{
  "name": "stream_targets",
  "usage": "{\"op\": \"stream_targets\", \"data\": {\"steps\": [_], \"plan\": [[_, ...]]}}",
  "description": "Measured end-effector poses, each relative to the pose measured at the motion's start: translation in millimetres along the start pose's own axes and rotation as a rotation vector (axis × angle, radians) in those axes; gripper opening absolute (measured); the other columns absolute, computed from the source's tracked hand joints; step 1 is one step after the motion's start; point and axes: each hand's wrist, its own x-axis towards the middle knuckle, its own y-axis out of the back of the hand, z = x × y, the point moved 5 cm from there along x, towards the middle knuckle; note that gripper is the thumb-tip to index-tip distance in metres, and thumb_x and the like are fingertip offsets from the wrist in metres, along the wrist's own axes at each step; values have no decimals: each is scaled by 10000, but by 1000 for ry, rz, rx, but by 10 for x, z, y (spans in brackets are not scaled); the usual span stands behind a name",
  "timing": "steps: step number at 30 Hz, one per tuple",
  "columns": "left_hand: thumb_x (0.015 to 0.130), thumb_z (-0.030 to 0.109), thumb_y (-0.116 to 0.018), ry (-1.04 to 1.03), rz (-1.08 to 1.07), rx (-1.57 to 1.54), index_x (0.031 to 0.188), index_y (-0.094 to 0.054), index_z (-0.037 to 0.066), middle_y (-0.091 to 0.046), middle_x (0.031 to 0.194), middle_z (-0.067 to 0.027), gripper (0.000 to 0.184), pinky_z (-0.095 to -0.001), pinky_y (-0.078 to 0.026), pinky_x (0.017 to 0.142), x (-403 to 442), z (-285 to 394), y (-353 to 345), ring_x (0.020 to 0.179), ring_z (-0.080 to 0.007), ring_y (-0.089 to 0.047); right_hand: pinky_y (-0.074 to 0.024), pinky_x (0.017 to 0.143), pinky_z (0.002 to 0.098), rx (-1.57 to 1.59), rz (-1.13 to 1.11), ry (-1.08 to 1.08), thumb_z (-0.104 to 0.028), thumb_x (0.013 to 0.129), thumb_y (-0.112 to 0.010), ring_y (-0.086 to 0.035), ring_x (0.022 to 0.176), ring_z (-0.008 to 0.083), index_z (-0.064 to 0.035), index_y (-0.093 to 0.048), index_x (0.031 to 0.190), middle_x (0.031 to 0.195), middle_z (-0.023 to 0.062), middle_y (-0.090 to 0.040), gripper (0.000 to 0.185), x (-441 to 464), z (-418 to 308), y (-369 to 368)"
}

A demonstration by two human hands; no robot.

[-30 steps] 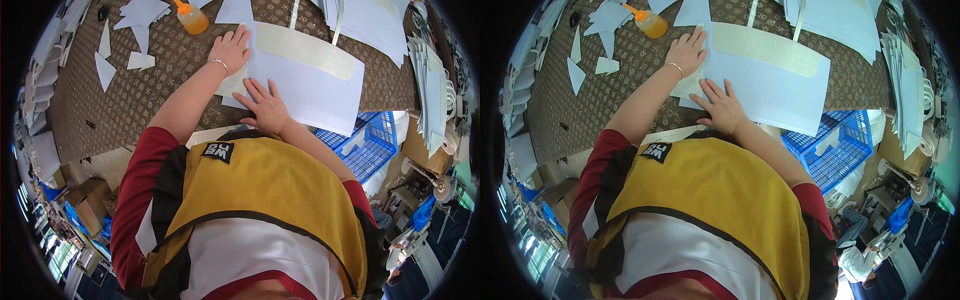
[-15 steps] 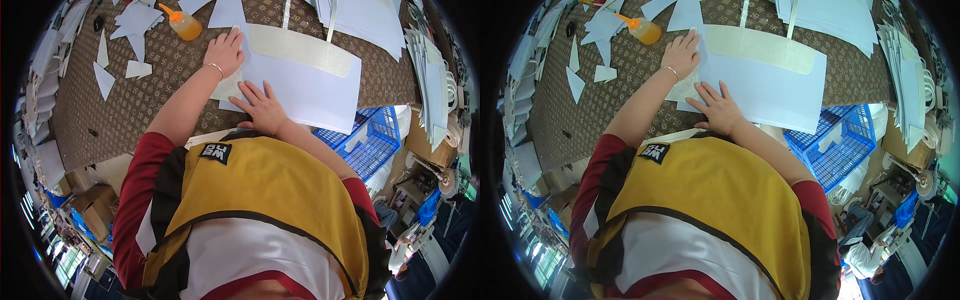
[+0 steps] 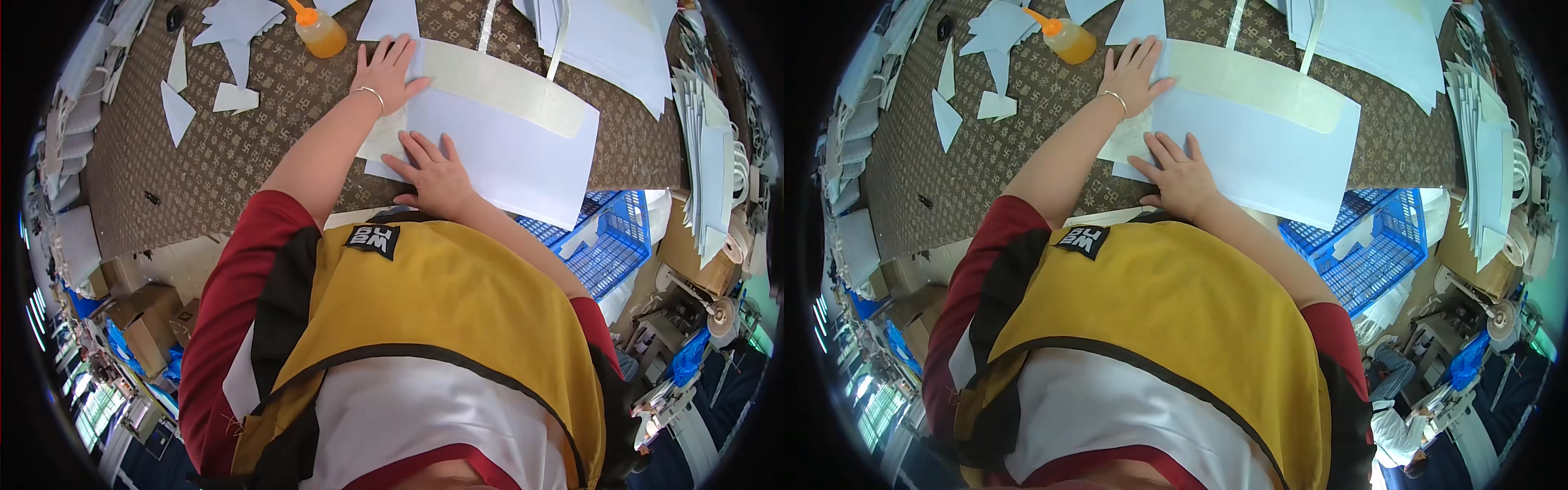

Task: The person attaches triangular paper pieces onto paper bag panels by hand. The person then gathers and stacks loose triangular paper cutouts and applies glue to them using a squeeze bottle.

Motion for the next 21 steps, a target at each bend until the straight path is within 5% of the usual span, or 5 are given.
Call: {"op": "stream_targets", "data": {"steps": [6, 9, 12, 17, 21], "plan": [[888, 548, -382, -28, 60, 34, 1436, -228, 114, -114, 1518, -79, 715, -558, -88, 1096, -91, 52, 197, 1395, -289, -101, -183, 1062, 543, 66, 78, 45, -428, 755, -671, -290, 1322, 262, -221, -426, 1332, 1415, 113, -341, 660, -43, 69, 42], [870, 559, -406, -63, 278, 13, 1431, -244, 108, -131, 1513, -109, 738, -566, -86, 1089, -336, 243, 542, 1395, -285, -108, -223, 1055, 504, 584, 164, 22, -330, 776, -680, -368, 1263, 298, -140, -466, 1288, 1322, 137, -450, 586, -83, 321, 1], [851, 541, -450, -24, 96, -53, 1398, -306, 75, -212, 1485, -134, 733, -556, -102, 1086, -744, 275, 114, 1383, -292, -154, -272, 1033, 451, 1077, 233, -268, -231, 791, -670, -430, 1195, 328, -83, -499, 1232, 1231, 147, -523, 496, -307, 709, -229], [840, 512, -500, 47, -200, -186, 1364, -348, 57, -264, 1458, -142, 711, -539, -134, 1079, -593, 240, 372, 1356, -304, -220, -292, 1011, 455, 74, 603, -412, -200, 785, -631, -439, 1184, 323, -54, -515, 1199, 1250, 155, -508, 455, -745, 1012, 263], [858, 546, -436, 7, 257, -91, 1377, -339, 81, -259, 1460, -138, 704, -543, -118, 1084, -106, 226, 667, 1366, -291, -196, -218, 1052, 510, -168, 494, -550, -336, 824, -569, -383, 1251, 311, -67, -495, 1239, 1344, 151, -438, 500, -864, 1143, 215]]}}
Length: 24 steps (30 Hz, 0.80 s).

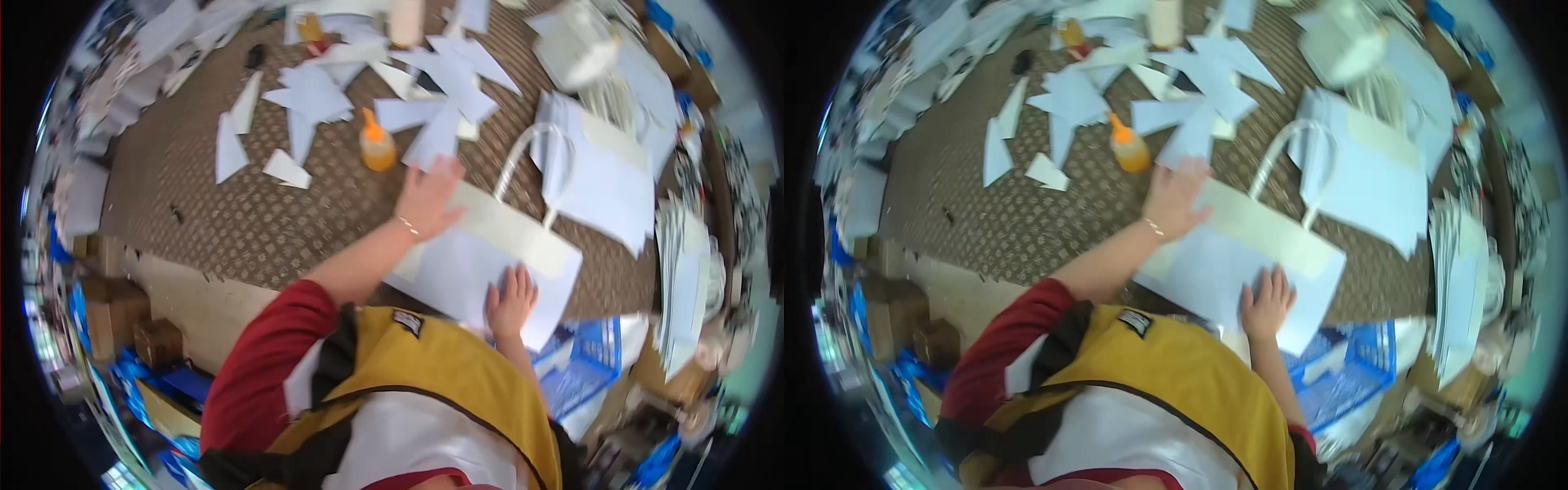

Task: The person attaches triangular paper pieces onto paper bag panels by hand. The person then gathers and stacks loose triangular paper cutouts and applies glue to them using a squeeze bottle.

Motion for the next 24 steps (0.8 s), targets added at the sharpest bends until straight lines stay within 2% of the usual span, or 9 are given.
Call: {"op": "stream_targets", "data": {"steps": [5, 7, 11, 13, 15, 16, 18, 20, 24], "plan": [[859, 560, -416, 140, -251, -131, 1415, -278, 96, -167, 1497, -136, 737, -558, -71, 1093, -179, -130, -565, 1391, -307, -116, -197, 1054, 525, -12, -28, 36, -368, 861, -505, -356, 1278, 304, -74, -476, 1267, 1378, 146, -409, 502, -85, 40, -76], [848, 556, -435, 3, -145, -133, 1408, -293, 100, -160, 1501, -132, 736, -562, -78, 1092, -275, -106, -466, 1392, -309, -116, -197, 1054, 525, -19, -12, 64, -372, 872, -485, -352, 1281, 305, -74, -471, 1274, 1378, 144, -408, 501, -17, 31, -91], [873, 426, -451, -219, -487, -63, 1384, -351, 189, -148, 1518, -48, 572, -542, -121, 1099, -1355, 180, -433, 1399, -249, -126, -199, 1050, 524, -40, -33, 18, -372, 883, -464, -344, 1284, 304, -70, -470, 1275, 1381, 144, -403, 495, -43, 20, -66], [861, 293, -478, -384, -147, -327, 1267, -488, 184, -377, 1408, -78, 420, -493, -323, 1025, -1803, 29, -523, 1304, -251, -350, -198, 1051, 517, -50, -45, 14, -374, 884, -460, -340, 1286, 303, -66, -470, 1272, 1379, 143, -403, 495, -64, 8, -39], [843, 224, -479, 55, -175, -693, 1010, -604, 142, -601, 1074, -122, 224, -435, -477, 829, -1694, -581, -54, 1013, -288, -574, -198, 1052, 514, -55, -50, 27, -375, 885, -459, -338, 1287, 302, -64, -470, 1270, 1378, 142, -404, 495, -6, -15, -44], [833, 212, -491, 254, -167, -314, 806, -589, 107, -607, 790, -124, 146, -444, -486, 680, -1458, -919, 299, 747, -333, -592, -199, 1052, 509, -55, -47, 28, -370, 885, -463, -341, 1284, 304, -61, -470, 1268, 1376, 142, -405, 492, 6, -16, -43], [863, 220, -471, 841, 303, -160, 776, -563, 42, -580, 793, -166, 219, -476, -459, 651, -1601, -2091, 543, 747, -369, -568, -200, 1053, 500, -56, -44, 29, -359, 884, -470, -347, 1277, 308, -56, -469, 1264, 1372, 143, -407, 487, -22, -14, -28], [853, 204, -496, 1027, 691, -25, 889, -613, 11, -588, 845, -208, 228, -458, -460, 708, -1877, -3063, 801, 830, -375, -568, -202, 1053, 497, -66, -42, 48, -354, 877, -483, -347, 1275, 310, -53, -470, 1261, 1369, 146, -408, 487, -58, 34, -39], [847, 263, -524, 1800, 335, 73, 1078, -610, 57, -574, 1101, -215, 320, -408, -472, 867, -2489, -4420, 592, 1017, -372, -569, -207, 1052, 488, -65, -1, 28, -333, 854, -521, -347, 1271, 314, -47, -471, 1250, 1362, 154, -410, 490, -5, -10, -104]]}}
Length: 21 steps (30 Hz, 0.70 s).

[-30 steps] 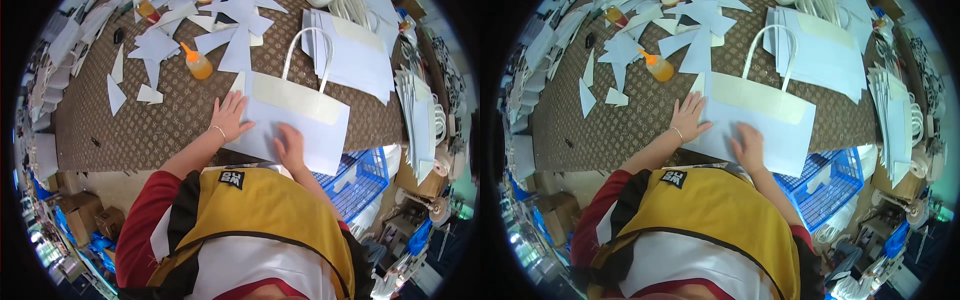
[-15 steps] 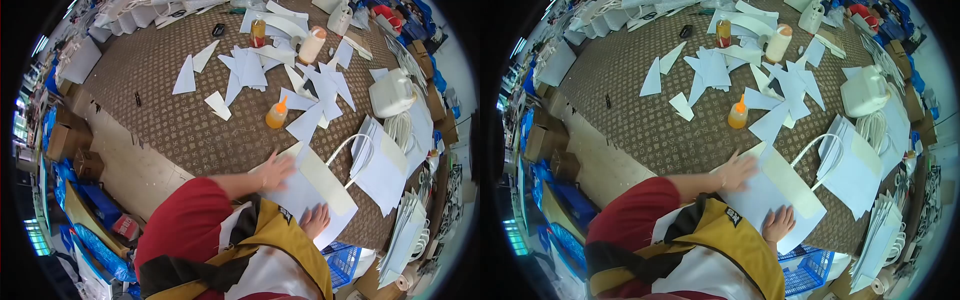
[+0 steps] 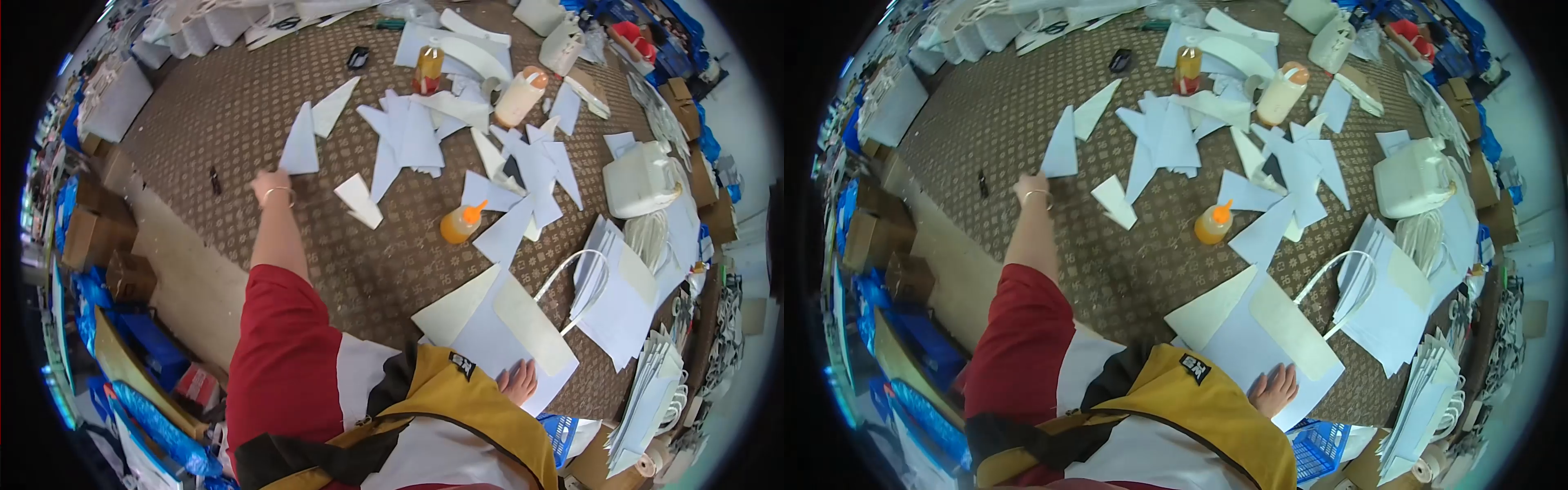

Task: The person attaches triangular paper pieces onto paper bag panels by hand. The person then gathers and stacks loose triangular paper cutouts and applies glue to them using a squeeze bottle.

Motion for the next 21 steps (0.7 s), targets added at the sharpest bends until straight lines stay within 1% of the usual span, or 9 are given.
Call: {"op": "stream_targets", "data": {"steps": [2, 7, 12, 15, 16, 17, 18, 20, 21], "plan": [[846, 254, -531, 137, -207, -62, 1059, -623, 44, -591, 1103, -208, 312, -407, -474, 881, -3, 77, 79, 1048, -342, -573, -211, 1050, 486, 9, -50, -16, -314, 834, -550, -345, 1270, 315, -44, -472, 1244, 1356, 160, -412, 496, -14, 28, 60], [816, 231, -600, 51, -212, -175, 997, -640, 25, -635, 1020, -173, 277, -376, -494, 825, -165, 106, 265, 942, -276, -624, -225, 1044, 473, 8, -42, -15, -289, 807, -584, -352, 1258, 310, -54, -481, 1238, 1341, 158, -420, 502, -2, 37, 31], [792, 95, -668, -187, 161, -972, 927, -639, -6, -654, 885, -85, 171, -266, -491, 701, -531, 10, 530, 741, -130, -601, -303, 985, 443, 126, -51, -66, -256, 802, -599, -453, 1141, 306, -71, -557, 1128, 1231, 144, -516, 377, 117, 254, 51], [833, 53, -639, -605, 286, -1112, 895, -634, -11, -631, 824, -60, 89, -239, -476, 639, -1418, 259, 1348, 714, -105, -568, -438, 796, 410, 399, -10, -250, -240, 821, -584, -598, 842, 297, -64, -640, 910, 901, 117, -651, 204, 335, 311, 169], [830, 22, -634, -769, 283, -1130, 900, -625, -12, -628, 840, -71, 78, -236, -474, 631, -1787, 349, 1570, 713, -111, -565, -461, 668, 393, 324, -21, -132, -236, 829, -574, -597, 681, 292, -41, -646, 791, 710, 122, -623, 211, 428, 210, 264], [824, -7, -628, -954, 304, -1085, 908, -614, -11, -624, 861, -82, 85, -226, -468, 625, -2163, 425, 1745, 724, -106, -563, -465, 589, 305, 568, -220, -345, -183, 874, -555, -591, 672, 168, 5, -641, 817, 732, 115, -628, 215, 474, 146, 248], [819, -36, -621, -1142, 320, -1051, 915, -603, -10, -621, 883, -93, 102, -215, -462, 619, -2552, 493, 1867, 734, -102, -561, -457, 564, 292, 579, -246, -349, -192, 877, -557, -551, 643, 131, 9, -625, 791, 693, 89, -611, 229, 557, 12, 294], [788, -70, -616, -1236, 55, -1215, 885, -608, -9, -609, 854, -98, 116, -255, -472, 618, -3270, 580, 1927, 716, -159, -570, -436, 531, 291, 551, -165, -181, -175, 881, -560, -511, 568, 136, -1, -585, 761, 616, 85, -557, 213, 699, -223, 409], [757, -104, -611, -1257, -110, -1323, 855, -612, -7, -597, 825, -103, 138, -294, -482, 617, -3596, 612, 1934, 697, -216, -580, -421, 510, 307, 757, -74, -170, -165, 881, -559, -492, 529, 158, -9, -571, 733, 586, 105, -525, 216, 737, -304, 472]]}}
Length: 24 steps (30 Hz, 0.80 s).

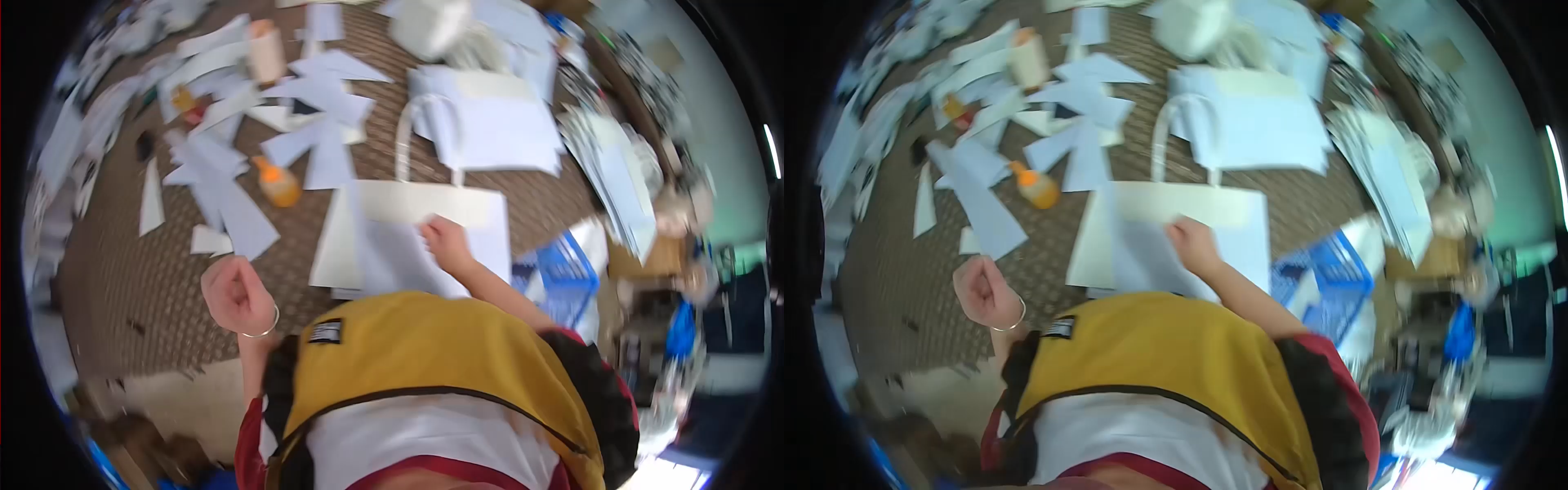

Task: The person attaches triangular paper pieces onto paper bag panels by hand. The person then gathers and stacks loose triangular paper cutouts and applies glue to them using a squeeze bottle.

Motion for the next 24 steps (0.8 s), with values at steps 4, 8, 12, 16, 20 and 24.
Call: {"op": "stream_targets", "data": {"steps": [4, 8, 12, 16, 20, 24], "plan": [[701, -95, -635, -285, -459, -166, 852, -610, -9, -594, 823, -121, 176, -324, -489, 598, -228, 745, -929, 686, -256, -583, -443, 557, 353, 109, 26, -50, -205, 866, -579, -519, 573, 316, 3, -569, 724, 628, 171, -552, 252, -78, -173, 295], [654, -25, -659, -495, -733, -309, 857, -609, -15, -597, 845, -115, 209, -338, -501, 569, -598, 1048, -1440, 702, -263, -598, -448, 529, 294, 523, 90, -391, -247, 876, -589, -532, 554, 173, -5, -568, 713, 607, 86, -557, 292, -301, 355, 507], [641, 21, -638, -703, -789, -489, 862, -603, 0, -590, 839, -93, 224, -326, -497, 529, -1031, 1369, -1856, 705, -234, -595, -450, 530, 237, 822, 308, -381, -232, 868, -616, -525, 572, 91, -5, -586, 771, 662, 38, -573, 249, -639, 646, 1094], [696, 36, -635, -837, -992, -563, 809, -601, 0, -601, 842, -103, 123, -324, -504, 547, -1531, 1618, -2217, 718, -250, -606, -455, 544, 234, 856, 354, -461, -172, 860, -623, -519, 558, 92, 9, -598, 820, 676, 39, -579, 187, -834, 749, 1378], [716, 93, -629, -893, -1125, -676, 881, -598, 13, -605, 877, -89, 185, -306, -512, 589, -2011, 1690, -2440, 748, -231, -612, -453, 535, 238, 644, 300, -521, -144, 848, -622, -517, 559, 87, 21, -600, 818, 679, 37, -586, 169, -942, 1090, 1428], [751, 137, -637, -699, -1318, -681, 993, -574, 19, -605, 988, -102, 276, -333, -515, 681, -2132, 1652, -2643, 845, -263, -612, -434, 532, 231, 389, 343, -449, -121, 847, -606, -510, 581, 71, 28, -597, 840, 689, 17, -584, 149, -1033, 1283, 1570]]}}
